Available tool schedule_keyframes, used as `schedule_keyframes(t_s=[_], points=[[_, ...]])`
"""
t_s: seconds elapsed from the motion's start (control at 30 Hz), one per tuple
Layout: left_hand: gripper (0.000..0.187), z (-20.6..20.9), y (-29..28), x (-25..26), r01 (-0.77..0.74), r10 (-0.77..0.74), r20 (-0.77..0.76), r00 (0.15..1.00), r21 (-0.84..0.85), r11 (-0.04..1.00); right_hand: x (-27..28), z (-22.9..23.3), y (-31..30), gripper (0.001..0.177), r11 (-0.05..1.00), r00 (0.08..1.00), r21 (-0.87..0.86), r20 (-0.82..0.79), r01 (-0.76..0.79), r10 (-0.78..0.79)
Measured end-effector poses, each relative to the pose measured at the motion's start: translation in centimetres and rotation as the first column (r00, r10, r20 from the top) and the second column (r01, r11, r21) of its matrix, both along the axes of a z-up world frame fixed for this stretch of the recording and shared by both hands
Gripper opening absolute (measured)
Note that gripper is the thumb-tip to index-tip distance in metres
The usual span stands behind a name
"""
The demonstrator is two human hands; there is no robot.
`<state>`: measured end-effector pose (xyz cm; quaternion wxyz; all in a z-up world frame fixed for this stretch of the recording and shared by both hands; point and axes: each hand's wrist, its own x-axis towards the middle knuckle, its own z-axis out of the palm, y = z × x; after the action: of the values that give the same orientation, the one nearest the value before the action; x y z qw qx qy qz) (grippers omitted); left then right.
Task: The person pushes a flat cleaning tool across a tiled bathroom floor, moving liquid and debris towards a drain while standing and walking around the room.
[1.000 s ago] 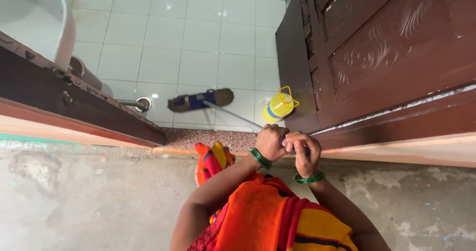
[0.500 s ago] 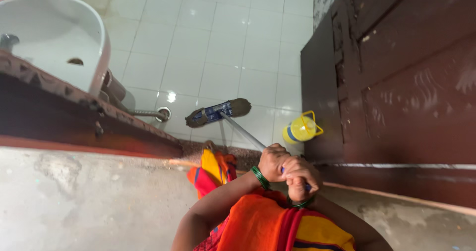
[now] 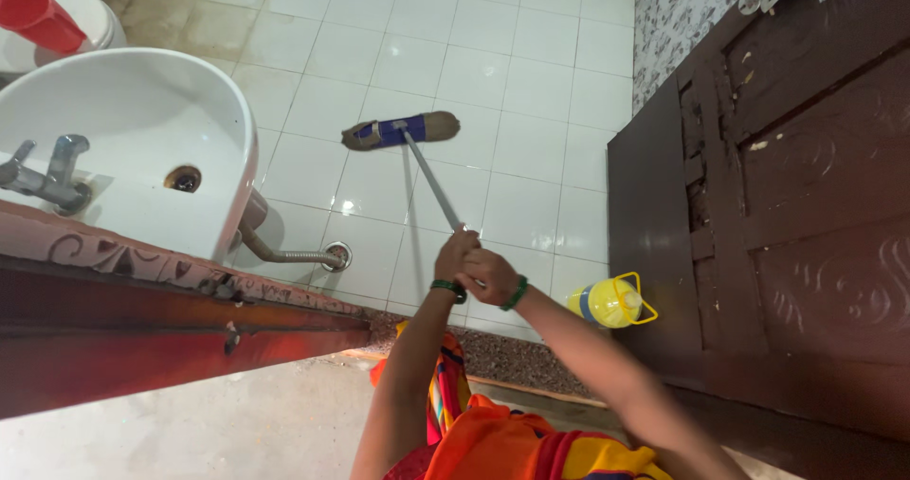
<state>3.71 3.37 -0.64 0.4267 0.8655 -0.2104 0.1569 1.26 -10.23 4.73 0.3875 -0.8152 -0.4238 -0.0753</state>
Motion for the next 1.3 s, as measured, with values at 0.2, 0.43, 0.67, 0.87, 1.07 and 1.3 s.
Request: schedule_keyframes(t_s=[0.2, 0.43, 0.67, 0.87, 1.07, 1.3], points=[[0.021, -2.1, 0.5, -3.5, -0.067, 0.102, -0.256, 0.961, 0.142, 0.988, -4.0, 2.6, 1.6, 0.016, 0.999, 0.999, -0.023, -0.001, 0.039, -0.039], [0.029, 2.2, -6.0, -16.0, -0.056, 0.058, 0.054, 0.997, -0.038, 0.998, -16.9, 8.9, -4.1, 0.015, 0.991, 0.982, -0.003, -0.129, 0.137, -0.136], [0.025, 9.2, -14.0, -25.2, 0.195, -0.197, 0.011, 0.98, -0.185, 0.963, -27.0, 17.7, -11.1, 0.015, 0.956, 0.955, 0.097, -0.142, 0.276, -0.261], [0.028, 13.0, -18.6, -28.2, 0.409, -0.368, 0.177, 0.913, -0.39, 0.825, -31.5, 20.6, -14.4, 0.024, 0.843, 0.93, 0.398, -0.212, 0.362, -0.299], [0.03, 11.8, -18.2, -26.0, 0.556, -0.493, 0.258, 0.831, -0.361, 0.749, -28.8, 19.1, -13.7, 0.027, 0.828, 0.976, 0.546, 0.076, 0.129, -0.203], [0.023, 5.9, -17.3, -17.6, 0.51, -0.463, 0.228, 0.857, -0.238, 0.827, -21.6, 13.7, -13.2, 0.013, 0.892, 0.938, 0.406, 0.188, 0.197, -0.293]])
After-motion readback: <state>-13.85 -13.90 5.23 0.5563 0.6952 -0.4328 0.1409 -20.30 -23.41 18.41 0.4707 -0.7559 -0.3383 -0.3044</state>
